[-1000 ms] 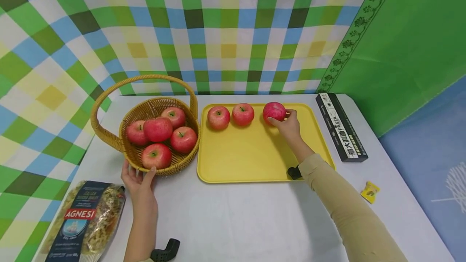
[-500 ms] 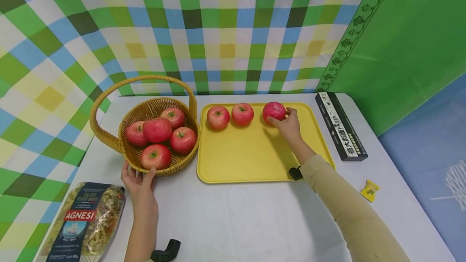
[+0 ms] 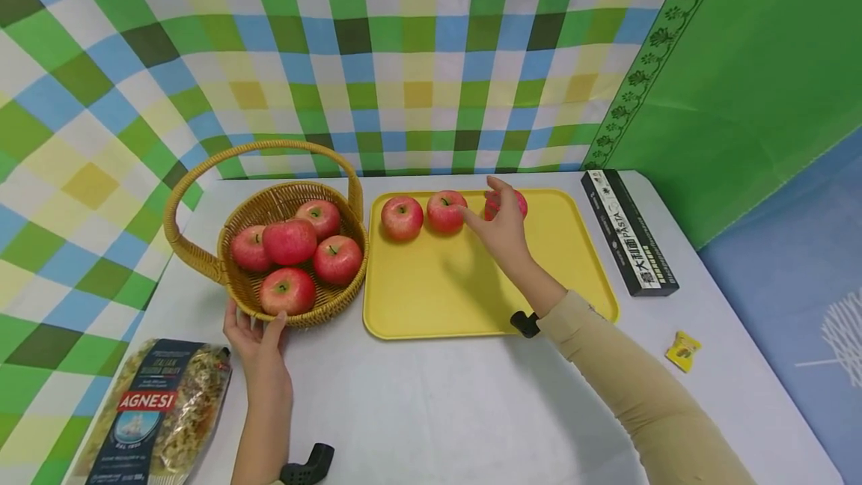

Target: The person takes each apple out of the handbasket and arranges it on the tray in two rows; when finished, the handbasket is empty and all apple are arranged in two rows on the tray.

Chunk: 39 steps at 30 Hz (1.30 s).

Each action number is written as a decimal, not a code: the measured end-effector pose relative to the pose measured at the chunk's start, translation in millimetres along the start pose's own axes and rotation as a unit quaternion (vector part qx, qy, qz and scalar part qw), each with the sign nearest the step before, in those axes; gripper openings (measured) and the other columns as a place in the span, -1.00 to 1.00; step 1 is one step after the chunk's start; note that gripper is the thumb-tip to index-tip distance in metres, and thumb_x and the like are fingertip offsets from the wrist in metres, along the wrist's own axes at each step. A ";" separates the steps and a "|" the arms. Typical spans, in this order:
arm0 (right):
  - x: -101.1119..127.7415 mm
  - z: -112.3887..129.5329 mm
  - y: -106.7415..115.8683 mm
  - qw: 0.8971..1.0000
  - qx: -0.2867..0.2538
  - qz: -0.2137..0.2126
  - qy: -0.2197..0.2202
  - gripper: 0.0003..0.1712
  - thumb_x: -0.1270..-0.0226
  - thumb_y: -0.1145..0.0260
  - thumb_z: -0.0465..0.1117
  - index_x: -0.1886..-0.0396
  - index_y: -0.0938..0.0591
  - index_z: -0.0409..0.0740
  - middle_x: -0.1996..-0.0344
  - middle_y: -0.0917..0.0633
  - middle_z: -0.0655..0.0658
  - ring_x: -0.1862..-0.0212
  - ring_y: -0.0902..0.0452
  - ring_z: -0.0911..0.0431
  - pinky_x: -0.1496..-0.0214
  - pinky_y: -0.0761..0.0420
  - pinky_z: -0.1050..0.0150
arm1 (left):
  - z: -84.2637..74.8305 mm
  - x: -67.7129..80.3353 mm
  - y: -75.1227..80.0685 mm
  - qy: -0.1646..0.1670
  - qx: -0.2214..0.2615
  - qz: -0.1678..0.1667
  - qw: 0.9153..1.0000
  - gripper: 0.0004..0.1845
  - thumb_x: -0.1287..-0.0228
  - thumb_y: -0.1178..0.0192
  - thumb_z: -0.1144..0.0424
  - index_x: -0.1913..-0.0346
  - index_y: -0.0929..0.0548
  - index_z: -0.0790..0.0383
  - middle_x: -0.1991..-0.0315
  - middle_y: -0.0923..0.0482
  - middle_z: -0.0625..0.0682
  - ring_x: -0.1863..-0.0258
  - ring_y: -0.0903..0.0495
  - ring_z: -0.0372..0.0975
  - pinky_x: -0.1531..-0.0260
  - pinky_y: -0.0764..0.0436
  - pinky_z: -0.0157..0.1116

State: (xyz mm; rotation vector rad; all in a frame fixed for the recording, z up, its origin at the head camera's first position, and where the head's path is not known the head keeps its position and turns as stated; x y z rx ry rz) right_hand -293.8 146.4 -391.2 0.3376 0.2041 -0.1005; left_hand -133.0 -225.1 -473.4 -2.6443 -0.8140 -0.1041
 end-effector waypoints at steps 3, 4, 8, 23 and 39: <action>8.0 17.3 -21.7 0.999 -0.023 0.038 0.016 -0.14 -0.18 -0.46 -0.13 -0.39 -0.25 -0.20 -0.28 -0.38 -0.17 -0.27 -0.32 -0.09 -0.29 -0.39 0.07 | 0.0 0.2 -0.1 0.000 -0.004 0.001 1.000 -0.13 -0.38 -0.14 0.38 -0.49 0.16 -0.21 -0.52 0.24 -0.08 -0.44 0.08 -0.21 -0.34 -0.21 -0.26; 10.6 21.8 -29.2 0.998 -0.028 0.050 0.019 -0.15 -0.17 -0.47 -0.12 -0.39 -0.27 -0.19 -0.28 -0.39 -0.17 -0.27 -0.33 -0.09 -0.28 -0.40 0.07 | 0.1 0.3 -0.1 0.000 -0.004 0.001 1.000 -0.13 -0.38 -0.14 0.37 -0.49 0.17 -0.21 -0.53 0.25 -0.08 -0.45 0.08 -0.21 -0.34 -0.21 -0.26; 22.0 37.0 -60.8 0.994 -0.033 0.102 0.025 -0.19 -0.16 -0.48 -0.09 -0.35 -0.32 -0.16 -0.23 -0.43 -0.14 -0.23 -0.38 -0.05 -0.25 -0.44 0.14 | 0.4 0.1 -0.2 -0.001 -0.008 0.002 1.000 -0.12 -0.38 -0.14 0.36 -0.49 0.19 -0.20 -0.53 0.26 -0.07 -0.45 0.08 -0.20 -0.33 -0.22 -0.26; 47.4 89.2 -178.6 0.972 -0.004 0.232 0.039 -0.09 -0.09 -0.50 0.03 -0.38 -0.31 -0.14 -0.23 -0.48 -0.09 -0.06 -0.52 0.00 0.00 -0.59 0.30 | 2.1 -0.5 2.9 0.002 -0.008 0.003 1.000 -0.12 -0.38 -0.15 0.34 -0.49 0.20 -0.20 -0.53 0.30 -0.08 -0.47 0.12 -0.19 -0.35 -0.19 -0.21; 34.2 93.2 -234.8 0.974 0.059 0.218 0.019 -0.08 -0.08 -0.47 0.16 -0.34 -0.34 -0.16 -0.22 -0.49 -0.07 -0.15 -0.47 0.13 -0.15 -0.50 0.29 | 2.3 0.6 2.9 -0.005 -0.022 0.000 1.000 -0.12 -0.37 -0.17 0.34 -0.49 0.16 -0.21 -0.53 0.26 -0.08 -0.47 0.11 -0.18 -0.35 -0.19 -0.19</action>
Point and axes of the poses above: each hand's wrist, its own x-axis away from the middle knuckle, its own y-axis out of the back of the hand, z = x × y, the point moved 7 cm from there along -x, towards the middle knuckle
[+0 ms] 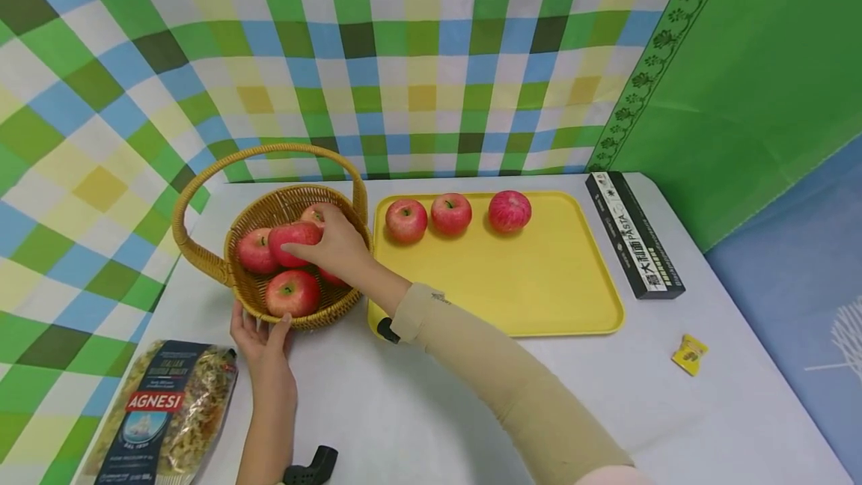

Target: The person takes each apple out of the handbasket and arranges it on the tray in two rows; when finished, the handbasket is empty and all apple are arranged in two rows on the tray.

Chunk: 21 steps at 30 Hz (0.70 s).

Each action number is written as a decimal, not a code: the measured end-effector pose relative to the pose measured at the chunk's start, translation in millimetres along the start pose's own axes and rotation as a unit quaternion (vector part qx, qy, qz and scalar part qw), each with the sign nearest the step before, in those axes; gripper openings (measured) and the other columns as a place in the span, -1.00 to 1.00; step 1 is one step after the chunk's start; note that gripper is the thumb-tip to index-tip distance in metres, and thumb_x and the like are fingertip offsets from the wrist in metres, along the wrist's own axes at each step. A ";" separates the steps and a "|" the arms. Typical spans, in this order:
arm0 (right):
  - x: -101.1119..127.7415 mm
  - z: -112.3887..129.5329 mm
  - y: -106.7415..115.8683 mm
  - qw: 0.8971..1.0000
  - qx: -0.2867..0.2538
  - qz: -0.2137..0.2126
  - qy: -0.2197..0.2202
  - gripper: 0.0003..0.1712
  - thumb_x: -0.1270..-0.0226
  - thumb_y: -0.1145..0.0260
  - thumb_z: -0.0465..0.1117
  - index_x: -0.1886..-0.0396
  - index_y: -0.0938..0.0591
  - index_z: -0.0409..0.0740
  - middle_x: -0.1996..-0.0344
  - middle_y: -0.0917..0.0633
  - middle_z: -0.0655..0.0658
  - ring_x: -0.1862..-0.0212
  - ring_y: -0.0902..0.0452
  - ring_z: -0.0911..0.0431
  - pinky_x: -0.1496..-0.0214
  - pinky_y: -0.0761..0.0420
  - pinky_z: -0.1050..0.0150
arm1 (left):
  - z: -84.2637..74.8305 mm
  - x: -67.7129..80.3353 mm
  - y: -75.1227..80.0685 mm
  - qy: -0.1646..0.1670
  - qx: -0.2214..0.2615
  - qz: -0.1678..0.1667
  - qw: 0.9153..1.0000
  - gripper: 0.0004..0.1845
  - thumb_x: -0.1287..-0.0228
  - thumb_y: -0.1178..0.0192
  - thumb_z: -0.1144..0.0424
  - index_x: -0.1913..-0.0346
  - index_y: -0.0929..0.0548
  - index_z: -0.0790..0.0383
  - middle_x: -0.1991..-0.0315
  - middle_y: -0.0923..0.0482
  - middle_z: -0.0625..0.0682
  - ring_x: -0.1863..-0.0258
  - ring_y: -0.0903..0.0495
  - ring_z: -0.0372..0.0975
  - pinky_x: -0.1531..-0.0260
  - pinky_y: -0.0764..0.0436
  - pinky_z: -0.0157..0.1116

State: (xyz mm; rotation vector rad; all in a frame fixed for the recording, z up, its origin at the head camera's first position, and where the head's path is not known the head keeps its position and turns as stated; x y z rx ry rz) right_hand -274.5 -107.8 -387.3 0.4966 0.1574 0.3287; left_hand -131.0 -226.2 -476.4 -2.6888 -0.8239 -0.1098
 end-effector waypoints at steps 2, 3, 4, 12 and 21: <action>-2.1 -0.7 -2.2 1.000 0.015 -0.002 -0.008 -0.08 -0.07 -0.46 0.18 -0.33 -0.35 -0.14 -0.21 -0.50 -0.04 -0.13 -0.49 0.16 -0.14 -0.50 0.29 | 0.6 -0.1 1.0 0.001 -0.002 0.000 1.000 -0.13 -0.37 -0.17 0.33 -0.49 0.16 -0.23 -0.53 0.26 -0.08 -0.48 0.12 -0.18 -0.36 -0.18 -0.19; -3.0 -1.3 -3.3 1.000 0.022 -0.002 -0.012 -0.09 -0.07 -0.46 0.19 -0.33 -0.36 -0.13 -0.20 -0.51 -0.04 -0.11 -0.49 0.17 -0.14 -0.50 0.30 | 0.9 -0.2 1.3 0.003 -0.005 0.000 1.000 -0.13 -0.37 -0.17 0.32 -0.49 0.15 -0.24 -0.53 0.27 -0.08 -0.48 0.13 -0.18 -0.36 -0.18 -0.20; -3.8 -1.3 -4.1 0.999 0.029 -0.002 -0.015 -0.08 -0.06 -0.46 0.20 -0.33 -0.36 -0.12 -0.20 -0.51 -0.03 -0.11 -0.49 0.17 -0.14 -0.50 0.29 | 1.0 -0.2 1.7 0.003 -0.006 0.000 1.000 -0.13 -0.37 -0.17 0.32 -0.48 0.15 -0.25 -0.53 0.27 -0.08 -0.48 0.13 -0.19 -0.36 -0.17 -0.20; -10.2 -5.7 -12.4 0.997 0.061 -0.002 -0.039 -0.05 -0.05 -0.42 0.28 -0.34 -0.35 -0.09 -0.15 -0.55 0.00 -0.06 -0.53 0.12 -0.08 -0.54 0.24 | 0.7 -0.1 1.7 0.004 -0.003 0.002 1.000 -0.13 -0.37 -0.17 0.31 -0.49 0.15 -0.24 -0.53 0.28 -0.09 -0.48 0.14 -0.19 -0.36 -0.17 -0.19; -16.2 -8.7 -17.8 0.990 0.122 0.014 -0.065 -0.05 -0.03 -0.38 0.35 -0.33 -0.39 -0.06 -0.11 -0.57 0.07 -0.04 -0.54 0.11 -0.05 -0.55 0.24 | 1.7 -0.5 2.1 0.008 -0.009 -0.002 1.000 -0.12 -0.37 -0.17 0.30 -0.49 0.16 -0.26 -0.53 0.29 -0.09 -0.48 0.15 -0.19 -0.36 -0.16 -0.20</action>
Point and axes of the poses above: each hand's wrist, its own x-axis away from the middle knuckle, its own y-axis out of the back of the hand, z = x × y, the point moved 7 cm from there along -x, towards the middle knuckle
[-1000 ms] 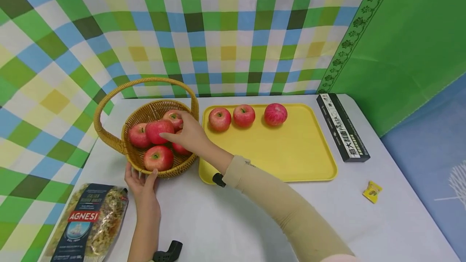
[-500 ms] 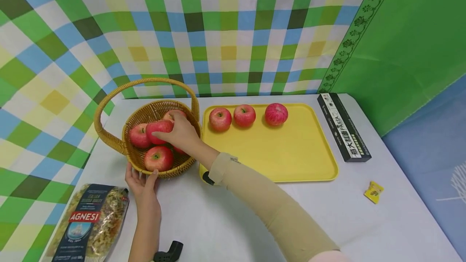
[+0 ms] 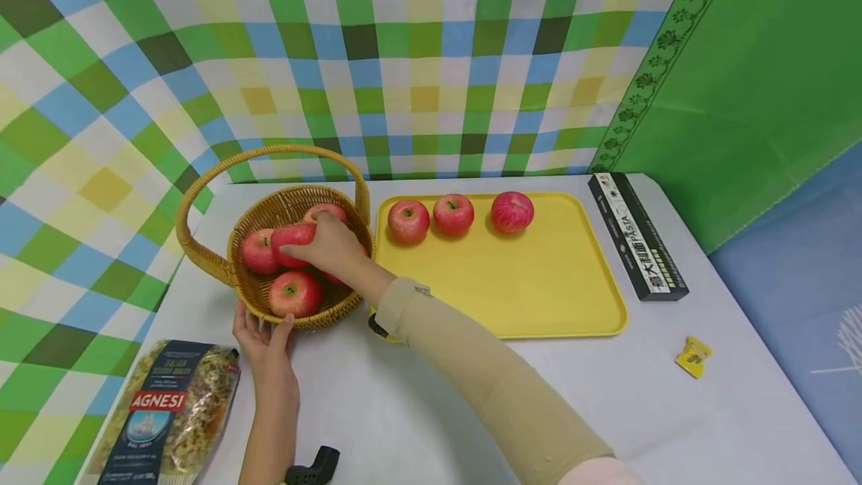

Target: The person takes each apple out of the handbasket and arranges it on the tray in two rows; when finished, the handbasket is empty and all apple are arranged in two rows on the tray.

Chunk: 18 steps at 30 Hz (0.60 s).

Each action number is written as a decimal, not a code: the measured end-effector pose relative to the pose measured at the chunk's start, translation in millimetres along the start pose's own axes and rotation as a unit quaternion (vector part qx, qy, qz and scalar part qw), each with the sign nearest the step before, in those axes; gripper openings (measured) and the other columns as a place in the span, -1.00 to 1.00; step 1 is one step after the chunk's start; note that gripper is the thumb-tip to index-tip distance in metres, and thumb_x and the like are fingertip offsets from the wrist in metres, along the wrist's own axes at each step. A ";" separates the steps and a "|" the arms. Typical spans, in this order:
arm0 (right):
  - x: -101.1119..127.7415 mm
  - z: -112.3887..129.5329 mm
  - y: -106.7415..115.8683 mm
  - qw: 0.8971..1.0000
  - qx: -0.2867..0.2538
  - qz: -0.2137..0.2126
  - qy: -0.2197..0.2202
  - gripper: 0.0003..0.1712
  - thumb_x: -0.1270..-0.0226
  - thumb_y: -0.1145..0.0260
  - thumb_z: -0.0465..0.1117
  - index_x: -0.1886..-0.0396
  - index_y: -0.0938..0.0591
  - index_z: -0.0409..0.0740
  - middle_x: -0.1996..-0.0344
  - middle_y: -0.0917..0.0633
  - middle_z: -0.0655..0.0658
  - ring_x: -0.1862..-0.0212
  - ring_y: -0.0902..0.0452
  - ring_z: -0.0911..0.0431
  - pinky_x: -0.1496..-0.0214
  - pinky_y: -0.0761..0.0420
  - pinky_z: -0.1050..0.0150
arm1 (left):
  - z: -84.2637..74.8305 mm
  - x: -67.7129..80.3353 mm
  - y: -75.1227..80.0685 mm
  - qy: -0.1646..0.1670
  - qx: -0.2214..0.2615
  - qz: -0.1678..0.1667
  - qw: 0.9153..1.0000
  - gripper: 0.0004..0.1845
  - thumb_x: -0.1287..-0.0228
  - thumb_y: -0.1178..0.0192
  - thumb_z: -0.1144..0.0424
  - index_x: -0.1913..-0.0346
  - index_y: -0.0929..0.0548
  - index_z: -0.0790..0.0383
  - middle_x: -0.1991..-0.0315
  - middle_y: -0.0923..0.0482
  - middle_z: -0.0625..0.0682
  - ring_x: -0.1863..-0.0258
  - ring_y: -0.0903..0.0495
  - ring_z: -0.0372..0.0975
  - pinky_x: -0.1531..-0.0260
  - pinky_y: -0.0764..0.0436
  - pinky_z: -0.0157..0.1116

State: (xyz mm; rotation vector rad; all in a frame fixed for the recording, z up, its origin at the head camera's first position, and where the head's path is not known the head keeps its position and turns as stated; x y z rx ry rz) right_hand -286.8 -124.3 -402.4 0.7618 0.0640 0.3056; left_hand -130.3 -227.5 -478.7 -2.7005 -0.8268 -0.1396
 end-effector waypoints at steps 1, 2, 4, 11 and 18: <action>-0.3 0.5 -0.1 1.000 0.006 0.001 0.002 -0.06 -0.03 -0.38 0.35 -0.32 -0.40 -0.06 -0.10 -0.57 0.07 -0.03 -0.54 0.12 -0.05 -0.55 0.25 | 0.1 -0.1 0.1 -0.001 0.000 0.000 1.000 -0.12 -0.37 -0.17 0.30 -0.49 0.16 -0.26 -0.53 0.28 -0.09 -0.48 0.14 -0.19 -0.36 -0.17 -0.20; -0.6 0.8 -0.3 1.000 0.012 0.002 0.003 -0.07 -0.03 -0.38 0.35 -0.30 -0.41 -0.06 -0.09 -0.58 0.08 -0.01 -0.55 0.12 -0.04 -0.55 0.25 | 0.1 -0.1 0.2 -0.001 -0.001 0.000 1.000 -0.13 -0.37 -0.17 0.30 -0.49 0.16 -0.26 -0.53 0.28 -0.09 -0.48 0.14 -0.19 -0.36 -0.18 -0.20; -0.8 1.7 -0.2 1.000 0.019 0.003 0.005 -0.10 -0.02 -0.39 0.35 -0.26 -0.44 -0.05 -0.04 -0.59 0.09 0.03 -0.55 0.14 -0.01 -0.56 0.27 | 0.1 0.0 0.4 -0.002 0.000 -0.001 1.000 -0.13 -0.36 -0.18 0.31 -0.48 0.15 -0.26 -0.53 0.26 -0.09 -0.48 0.12 -0.19 -0.36 -0.18 -0.20; 1.9 1.7 -0.5 1.000 0.017 -0.004 -0.001 -0.12 0.01 -0.42 0.33 -0.25 -0.44 -0.02 -0.03 -0.58 0.10 0.06 -0.55 0.13 0.06 -0.57 0.23 | -1.5 -0.5 -2.1 -0.002 0.013 0.008 1.000 -0.12 -0.38 -0.16 0.32 -0.49 0.19 -0.24 -0.53 0.30 -0.09 -0.48 0.13 -0.19 -0.36 -0.18 -0.18; 7.5 1.0 1.9 1.000 -0.010 -0.018 0.018 -0.12 0.01 -0.44 0.30 -0.25 -0.43 -0.03 -0.05 -0.57 0.07 0.03 -0.54 0.10 0.02 -0.58 0.22 | -1.8 -0.8 -1.9 0.000 0.013 0.008 1.000 -0.11 -0.37 -0.17 0.32 -0.49 0.19 -0.23 -0.53 0.30 -0.09 -0.48 0.14 -0.19 -0.36 -0.18 -0.19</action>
Point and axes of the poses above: each hand's wrist, its own x-axis away from the middle knuckle, its own y-axis out of the back of the hand, z = x × y, the point moved 7 cm from there along -x, towards the middle knuckle
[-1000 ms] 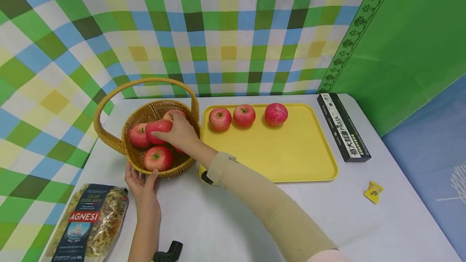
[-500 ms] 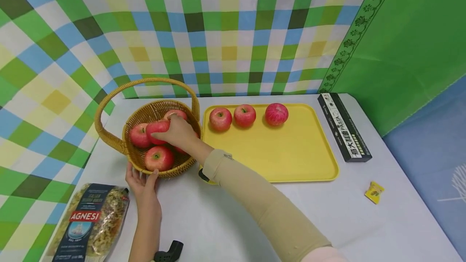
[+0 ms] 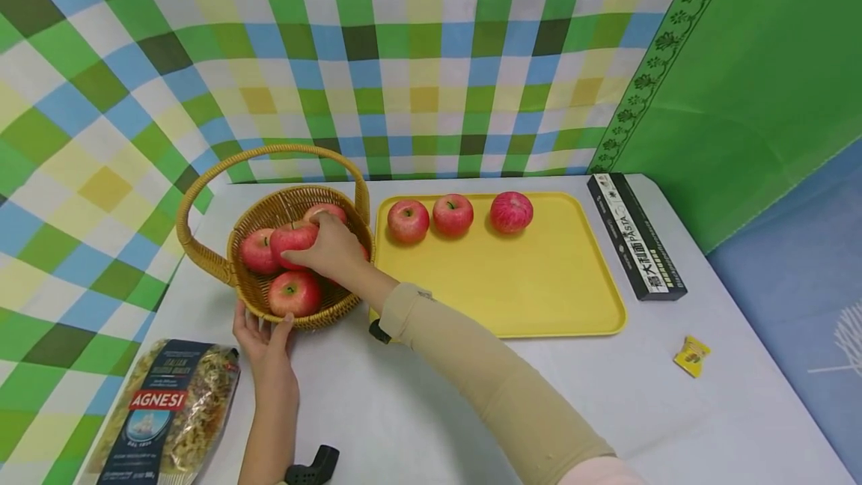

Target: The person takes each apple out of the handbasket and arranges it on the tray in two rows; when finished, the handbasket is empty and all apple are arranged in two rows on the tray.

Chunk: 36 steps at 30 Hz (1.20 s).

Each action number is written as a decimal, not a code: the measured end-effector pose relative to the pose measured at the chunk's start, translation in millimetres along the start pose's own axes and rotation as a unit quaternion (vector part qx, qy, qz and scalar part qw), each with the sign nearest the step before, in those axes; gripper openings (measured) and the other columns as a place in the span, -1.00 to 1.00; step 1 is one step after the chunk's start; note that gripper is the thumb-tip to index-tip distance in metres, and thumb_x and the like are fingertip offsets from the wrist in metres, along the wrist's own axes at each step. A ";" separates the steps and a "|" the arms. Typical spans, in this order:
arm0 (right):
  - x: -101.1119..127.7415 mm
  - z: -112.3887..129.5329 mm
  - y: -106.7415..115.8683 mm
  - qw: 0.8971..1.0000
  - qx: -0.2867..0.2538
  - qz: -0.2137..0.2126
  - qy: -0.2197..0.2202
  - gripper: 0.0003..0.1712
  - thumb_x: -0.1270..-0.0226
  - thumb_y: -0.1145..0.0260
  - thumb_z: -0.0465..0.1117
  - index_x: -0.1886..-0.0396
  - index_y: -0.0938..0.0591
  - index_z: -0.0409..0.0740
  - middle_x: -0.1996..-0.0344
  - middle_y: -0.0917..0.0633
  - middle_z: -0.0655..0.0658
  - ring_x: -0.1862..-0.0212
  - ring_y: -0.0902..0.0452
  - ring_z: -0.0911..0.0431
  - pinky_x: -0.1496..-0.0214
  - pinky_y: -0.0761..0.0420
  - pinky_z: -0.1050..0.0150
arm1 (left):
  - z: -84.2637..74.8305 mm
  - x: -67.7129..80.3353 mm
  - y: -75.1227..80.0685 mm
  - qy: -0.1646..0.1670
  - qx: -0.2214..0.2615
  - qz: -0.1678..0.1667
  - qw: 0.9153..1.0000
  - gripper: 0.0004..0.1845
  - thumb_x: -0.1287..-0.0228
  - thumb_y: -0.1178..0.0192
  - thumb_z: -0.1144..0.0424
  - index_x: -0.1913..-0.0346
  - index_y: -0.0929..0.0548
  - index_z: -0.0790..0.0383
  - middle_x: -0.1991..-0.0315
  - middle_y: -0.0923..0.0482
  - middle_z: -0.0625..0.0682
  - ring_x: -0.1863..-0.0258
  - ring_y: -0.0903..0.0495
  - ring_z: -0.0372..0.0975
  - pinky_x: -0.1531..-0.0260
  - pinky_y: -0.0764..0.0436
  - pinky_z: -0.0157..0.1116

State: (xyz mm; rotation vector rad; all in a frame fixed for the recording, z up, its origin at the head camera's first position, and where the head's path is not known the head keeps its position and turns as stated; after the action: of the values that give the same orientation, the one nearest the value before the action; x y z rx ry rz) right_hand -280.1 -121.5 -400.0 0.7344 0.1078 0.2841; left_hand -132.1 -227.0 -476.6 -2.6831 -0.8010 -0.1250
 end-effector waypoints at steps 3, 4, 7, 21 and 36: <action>3.6 0.9 4.8 1.000 -0.018 -0.010 0.019 -0.14 0.01 -0.46 0.26 -0.22 -0.45 -0.05 -0.02 -0.58 0.05 0.05 -0.54 0.13 0.02 -0.58 0.26 | 0.1 -0.4 0.3 0.001 -0.001 -0.001 1.000 -0.11 -0.37 -0.17 0.32 -0.49 0.19 -0.24 -0.53 0.30 -0.09 -0.48 0.16 -0.19 -0.36 -0.17 -0.20; 5.0 1.4 6.9 0.999 -0.025 -0.014 0.027 -0.15 0.01 -0.47 0.25 -0.21 -0.45 -0.06 -0.02 -0.58 0.05 0.05 -0.54 0.14 0.02 -0.58 0.27 | 0.2 -0.4 0.4 0.002 -0.002 -0.002 1.000 -0.10 -0.37 -0.17 0.32 -0.49 0.19 -0.24 -0.53 0.30 -0.10 -0.49 0.17 -0.19 -0.36 -0.17 -0.20; 9.7 2.7 14.4 0.997 -0.055 -0.022 0.052 -0.22 0.01 -0.50 0.20 -0.16 -0.48 -0.05 0.00 -0.57 0.07 0.06 -0.53 0.20 0.01 -0.56 0.33 | 0.3 -0.5 0.7 0.006 -0.005 -0.003 1.000 -0.10 -0.37 -0.16 0.32 -0.49 0.20 -0.25 -0.53 0.31 -0.10 -0.49 0.18 -0.20 -0.36 -0.16 -0.21; 52.1 -11.8 63.3 0.985 -0.152 -0.030 0.073 -0.13 0.01 -0.54 0.10 -0.28 -0.41 -0.06 -0.12 -0.50 0.03 -0.05 -0.47 0.17 0.01 -0.58 0.32 | 0.7 0.1 1.8 0.006 -0.007 -0.008 1.000 -0.11 -0.36 -0.18 0.31 -0.49 0.18 -0.25 -0.53 0.30 -0.09 -0.49 0.15 -0.19 -0.36 -0.16 -0.19; 108.6 -55.4 146.2 0.966 -0.190 -0.100 0.145 -0.19 0.01 -0.57 -0.12 -0.24 -0.40 -0.11 -0.09 -0.50 -0.02 -0.07 -0.46 0.10 -0.05 -0.58 0.20 | 1.1 0.6 1.3 0.003 -0.005 -0.002 1.000 -0.11 -0.38 -0.16 0.30 -0.50 0.22 -0.23 -0.53 0.31 -0.09 -0.49 0.17 -0.20 -0.36 -0.16 -0.25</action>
State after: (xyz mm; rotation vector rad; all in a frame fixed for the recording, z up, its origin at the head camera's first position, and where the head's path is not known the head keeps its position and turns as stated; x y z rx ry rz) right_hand -218.8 49.3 -342.1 0.2930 0.3915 0.2085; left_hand -130.8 -227.3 -477.9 -2.6897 -0.8053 -0.1390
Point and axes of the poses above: each hand's wrist, its own x-axis away from the middle knuckle, its own y-axis out of the back of the hand, z = x × y, the point moved 7 cm from there along -x, towards the middle knuckle
